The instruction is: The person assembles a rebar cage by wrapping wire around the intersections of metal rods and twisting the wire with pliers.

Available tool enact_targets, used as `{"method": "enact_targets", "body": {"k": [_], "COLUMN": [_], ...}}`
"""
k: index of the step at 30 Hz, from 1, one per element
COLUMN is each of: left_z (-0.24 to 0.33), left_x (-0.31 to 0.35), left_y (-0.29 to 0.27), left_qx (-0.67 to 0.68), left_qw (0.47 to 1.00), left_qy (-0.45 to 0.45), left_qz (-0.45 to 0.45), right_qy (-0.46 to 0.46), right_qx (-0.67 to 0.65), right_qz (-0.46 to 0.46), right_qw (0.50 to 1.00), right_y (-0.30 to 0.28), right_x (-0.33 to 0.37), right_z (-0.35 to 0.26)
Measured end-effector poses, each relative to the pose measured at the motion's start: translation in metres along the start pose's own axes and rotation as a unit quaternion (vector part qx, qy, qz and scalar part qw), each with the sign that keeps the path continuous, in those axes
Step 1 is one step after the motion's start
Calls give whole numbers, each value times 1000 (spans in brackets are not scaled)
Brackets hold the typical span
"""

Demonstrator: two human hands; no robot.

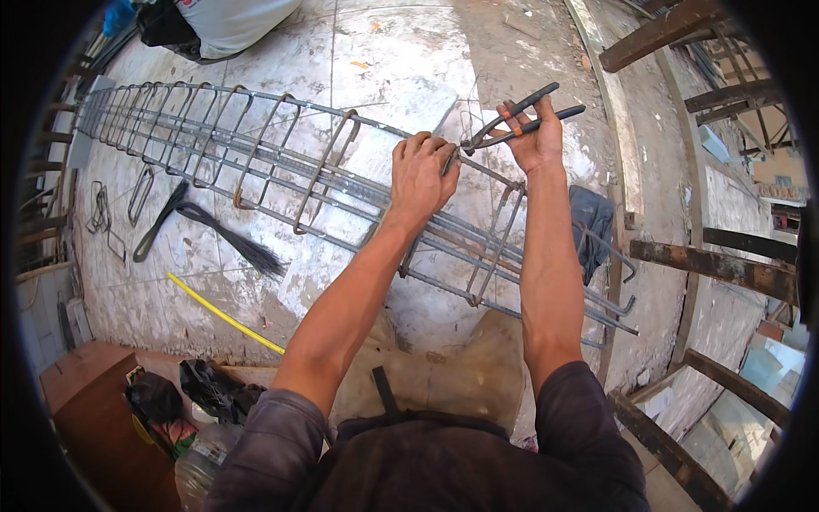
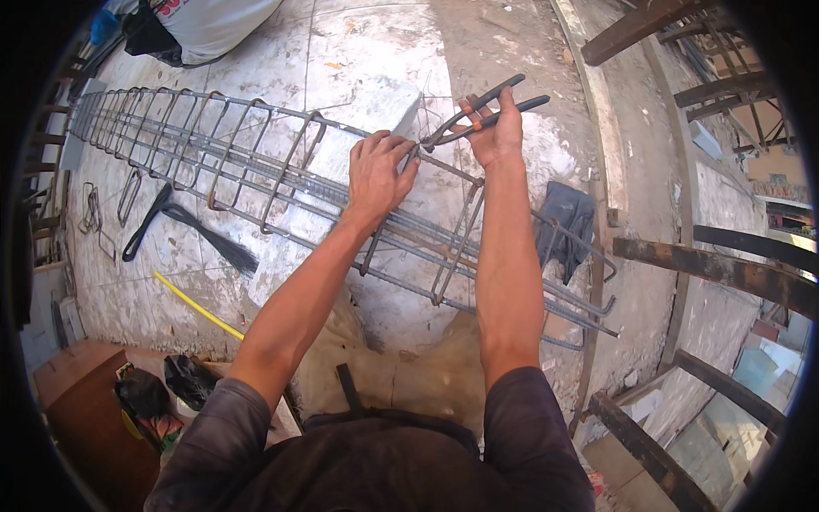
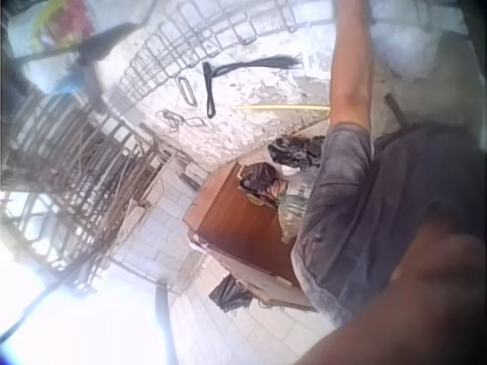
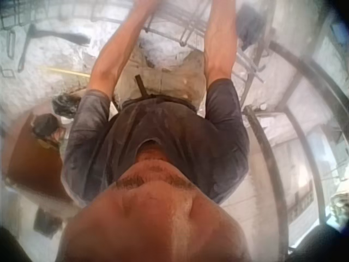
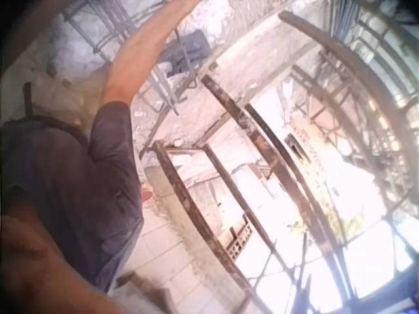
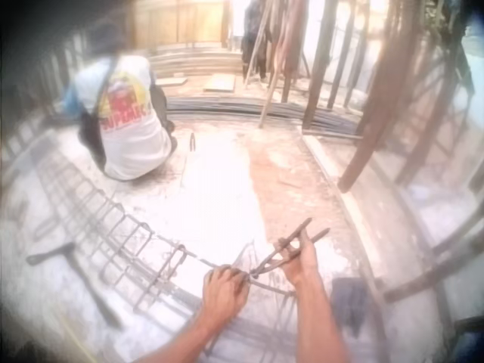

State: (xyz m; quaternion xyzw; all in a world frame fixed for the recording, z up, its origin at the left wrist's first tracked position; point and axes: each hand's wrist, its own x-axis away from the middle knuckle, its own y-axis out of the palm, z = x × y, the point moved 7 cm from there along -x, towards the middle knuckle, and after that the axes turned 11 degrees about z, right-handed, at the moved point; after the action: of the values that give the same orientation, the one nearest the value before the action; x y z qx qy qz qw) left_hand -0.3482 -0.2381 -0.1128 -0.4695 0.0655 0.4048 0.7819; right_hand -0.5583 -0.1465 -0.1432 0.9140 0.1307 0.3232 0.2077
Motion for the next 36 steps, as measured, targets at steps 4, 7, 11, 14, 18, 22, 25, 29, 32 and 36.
{"method": "enact_targets", "body": {"k": [4, 7, 11, 14, 18, 22, 25, 29, 32, 36], "left_z": [-2, -1, -4, -1, -1, -9, -25, -48, -45, -39], "left_x": [1, 0, 1, 0, 1, -3, -19, -56, -101, -165], "left_y": [-1, 0, 1, 2, 2, -2, -8, -22, -20, 17], "left_qx": [-3, 2, 0, 0, -4, 36, 105, 139, 166, 99], "left_qw": [1000, 1000, 1000, 1000, 1000, 998, 982, 954, 948, 976], "left_qy": [-1, 0, 4, 9, 3, -47, -139, -228, -241, -165], "left_qz": [4, 5, 7, 5, 3, 24, 69, 137, 127, 97], "right_qy": [12, 15, 11, 2, -52, -156, -111, -46, -17, -2], "right_qx": [2, 9, 25, 57, 151, 228, 310, 295, 326, 339], "right_qz": [-7, -4, 53, 105, 144, 227, 245, 259, 224, 217], "right_qw": [1000, 1000, 998, 993, 977, 934, 912, 919, 918, 916], "right_y": [10, 9, 16, 15, 31, 62, 65, 58, 66, 65], "right_x": [3, 0, -6, -19, -25, -20, -42, -62, -75, -87], "right_z": [7, 6, 8, 6, 5, 7, 13, 34, 47, 58]}}
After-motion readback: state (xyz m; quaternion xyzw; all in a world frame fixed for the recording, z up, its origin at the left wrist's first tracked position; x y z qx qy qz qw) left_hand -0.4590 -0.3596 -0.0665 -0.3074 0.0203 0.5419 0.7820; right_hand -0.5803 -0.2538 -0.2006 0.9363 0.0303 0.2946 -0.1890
